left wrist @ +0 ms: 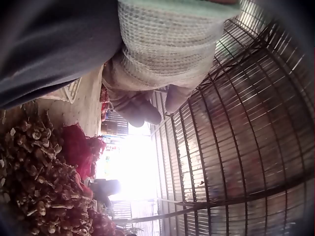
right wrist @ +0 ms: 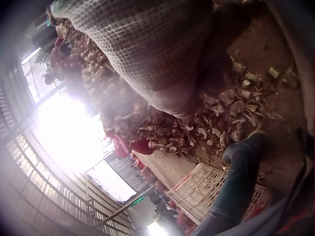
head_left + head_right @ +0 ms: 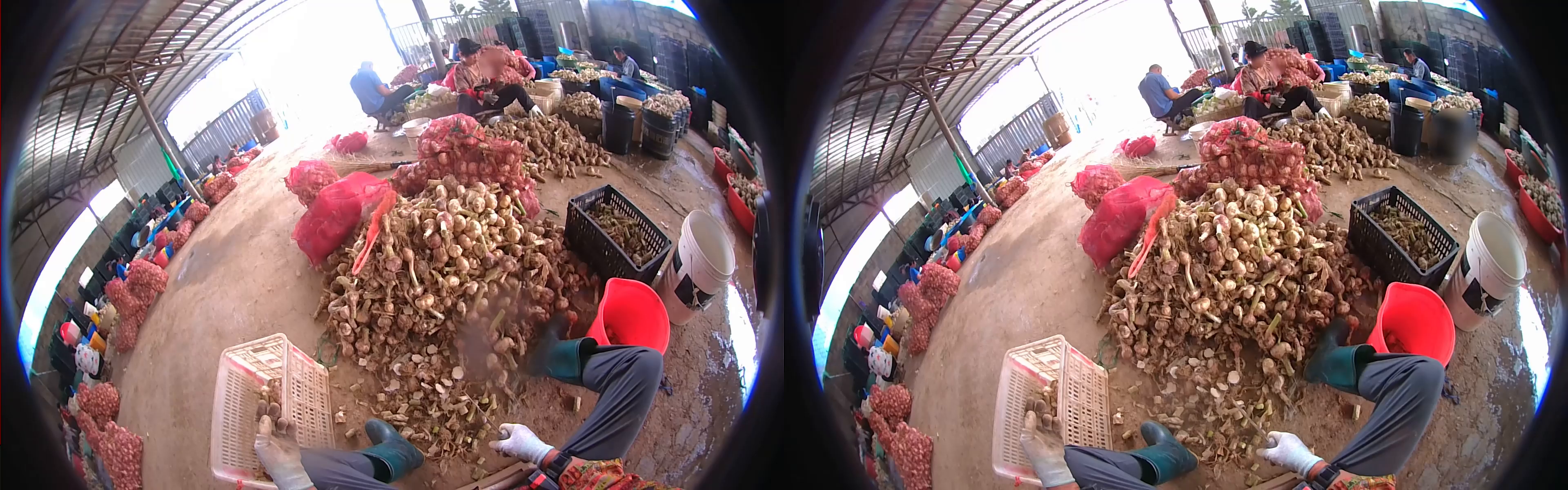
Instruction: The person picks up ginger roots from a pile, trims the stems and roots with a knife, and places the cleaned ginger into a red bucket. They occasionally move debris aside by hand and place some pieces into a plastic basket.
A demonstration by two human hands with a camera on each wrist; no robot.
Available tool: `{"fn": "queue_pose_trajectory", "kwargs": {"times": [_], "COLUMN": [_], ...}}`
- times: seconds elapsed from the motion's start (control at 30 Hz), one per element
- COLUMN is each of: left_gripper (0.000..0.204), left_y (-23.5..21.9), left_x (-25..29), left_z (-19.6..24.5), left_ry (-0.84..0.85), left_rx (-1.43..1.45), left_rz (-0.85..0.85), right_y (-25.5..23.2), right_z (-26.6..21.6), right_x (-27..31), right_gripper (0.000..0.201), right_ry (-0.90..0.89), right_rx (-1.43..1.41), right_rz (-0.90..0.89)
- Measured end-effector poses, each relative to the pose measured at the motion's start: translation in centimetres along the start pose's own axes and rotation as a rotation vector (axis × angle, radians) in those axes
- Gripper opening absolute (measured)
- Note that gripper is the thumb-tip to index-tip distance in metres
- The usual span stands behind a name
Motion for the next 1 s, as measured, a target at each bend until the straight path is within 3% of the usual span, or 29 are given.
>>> {"fn": "queue_pose_trajectory", "kwargs": {"times": [0.9,1.0], "left_gripper": [0.033,0.032], "left_y": [0.0,0.2], "left_x": [0.2,0.2], "left_z": [-0.1,0.0], "left_ry": [-0.005,-0.021], "left_rx": [-0.016,-0.024], "left_rz": [0.026,0.046], "right_y": [0.2,0.2], "right_z": [-0.5,-0.1], "right_x": [0.3,0.0], "right_gripper": [0.037,0.039], "right_ry": [0.054,-0.016], "right_rx": [0.002,0.01], "right_rz": [-0.032,-0.042]}}
Point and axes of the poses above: each hand's wrist, its own x-axis away from the middle knuckle, its own y-axis out of the palm, z = x × y, the point moved 1 cm from there along -x, towards the middle knuckle, and after that the axes turned 13 degrees about -x, right-handed, at the moved point
